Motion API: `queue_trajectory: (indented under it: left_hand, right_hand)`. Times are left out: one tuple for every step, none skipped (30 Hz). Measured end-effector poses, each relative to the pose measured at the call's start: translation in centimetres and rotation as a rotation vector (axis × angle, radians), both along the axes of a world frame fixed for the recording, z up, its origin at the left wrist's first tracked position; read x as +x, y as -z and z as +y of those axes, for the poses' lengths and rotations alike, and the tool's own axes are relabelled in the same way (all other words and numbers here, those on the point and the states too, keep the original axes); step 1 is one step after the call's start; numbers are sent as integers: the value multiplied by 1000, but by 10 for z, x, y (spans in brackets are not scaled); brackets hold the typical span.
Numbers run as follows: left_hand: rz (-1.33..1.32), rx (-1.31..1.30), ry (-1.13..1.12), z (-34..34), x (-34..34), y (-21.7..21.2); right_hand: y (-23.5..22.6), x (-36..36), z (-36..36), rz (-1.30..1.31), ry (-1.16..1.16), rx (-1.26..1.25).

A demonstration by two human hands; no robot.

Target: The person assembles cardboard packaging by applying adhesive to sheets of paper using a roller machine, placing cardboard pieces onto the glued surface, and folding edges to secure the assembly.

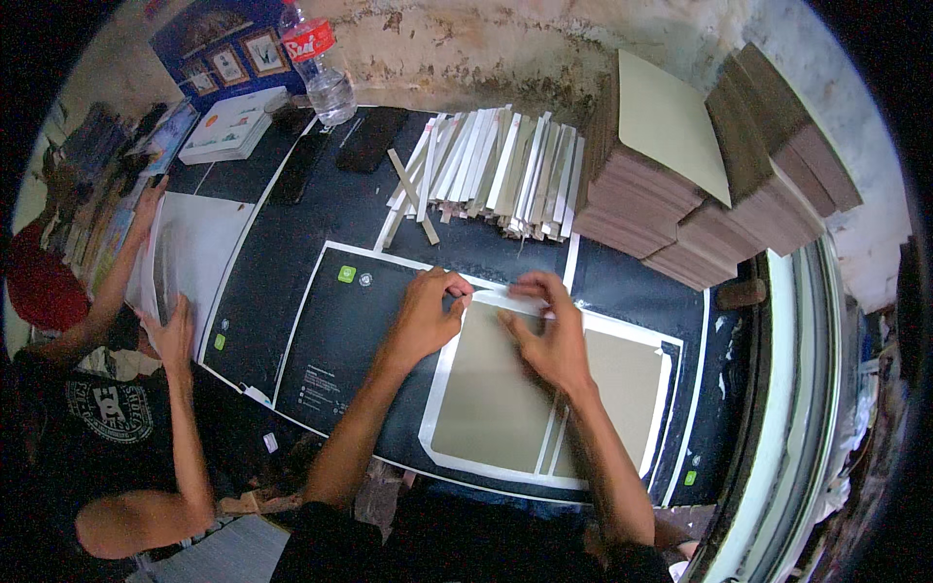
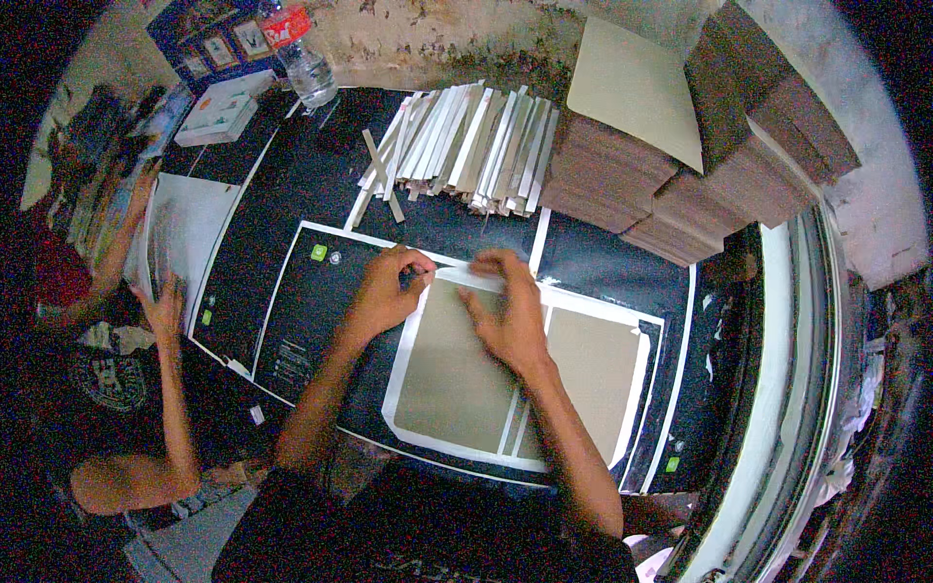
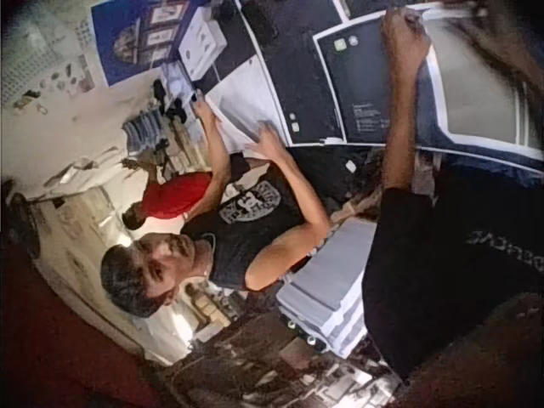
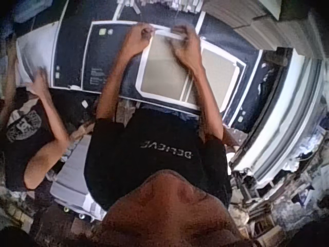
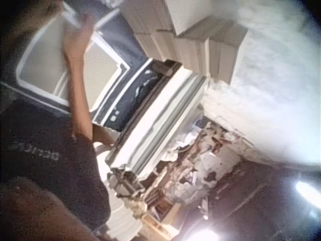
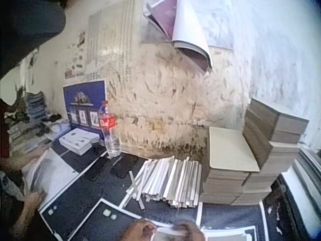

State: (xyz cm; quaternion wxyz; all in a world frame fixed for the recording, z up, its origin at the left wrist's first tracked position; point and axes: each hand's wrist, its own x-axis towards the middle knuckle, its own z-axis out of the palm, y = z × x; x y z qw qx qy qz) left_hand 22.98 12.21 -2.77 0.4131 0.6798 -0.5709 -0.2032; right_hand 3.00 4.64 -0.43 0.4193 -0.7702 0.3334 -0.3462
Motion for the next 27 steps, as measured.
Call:
queue_trajectory:
  left_hand:
    - [13,-27,5,-2,-3,1]
    - [18,-46,-2,1,-1,1]
    - [22,-43,0,3,-2,-1]
    - [27,-40,5,4,-3,-4]
    - [32,-38,12,3,-4,-6]
    - [27,-57,8,5,-4,-6]
    - [22,-76,5,7,-4,-4]
    - [18,-96,4,8,-4,-3]
    - [24,-101,5,8,-3,-1]
    - [30,-106,7,9,-2,2]
    - [37,-111,9,10,-1,4]
    - [27,-127,9,9,-2,3]
    - [17,-142,9,8,-3,2]
    - [7,-157,8,8,-4,2]
    - [9,-167,15,8,-4,3]
    - [12,-177,21,8,-3,6]
    - [15,-187,27,8,-1,7]
    - [15,-190,24,8,-1,7]
    - [15,-193,22,8,-1,7]
    - [15,-196,19,9,-1,8]
    - [1,-187,25,8,0,7]
    - [-14,-178,31,8,0,5]
    - [-28,-169,36,7,1,3]
    - [-42,-142,37,7,0,0]
    - [-55,-116,37,6,-2,-5]
    - [-69,-90,38,5,-4,-7]
    - [-79,-100,31,5,-3,-5]
  right_hand:
    - [5,10,-14,25,-48,-14]
    - [5,19,-23,82,-76,-46]
    - [4,26,-28,143,-101,-77]
    - [3,31,-33,205,-125,-107]
    - [0,32,-38,219,-132,-54]
    - [-8,34,-39,233,-146,4]
    - [-12,35,-39,248,-157,62]
    - [1,36,-41,201,-149,-35]
    - [0,38,-40,215,-138,-5]
    - [-2,40,-39,229,-127,25]
    - [-3,41,-38,244,-115,56]
    - [-5,41,-39,241,-114,64]
    - [-7,40,-39,239,-112,72]
    - [-8,39,-39,237,-110,80]
    - [-8,39,-38,271,-148,-8]
    - [-9,39,-38,305,-186,-95]
    - [-9,39,-38,339,-224,-182]
    - [-8,38,-39,343,-261,-243]
    - [-7,38,-41,347,-299,-303]
    - [-6,38,-42,350,-336,-362]
    - [-6,37,-43,351,-347,-344]
    - [-5,36,-44,352,-357,-325]
    - [-5,36,-45,353,-367,-306]
    - [-5,36,-46,371,-351,-263]
    - [-5,36,-46,390,-335,-220]
    - [-6,36,-47,408,-319,-177]
    - [-5,37,-46,389,-310,-173]
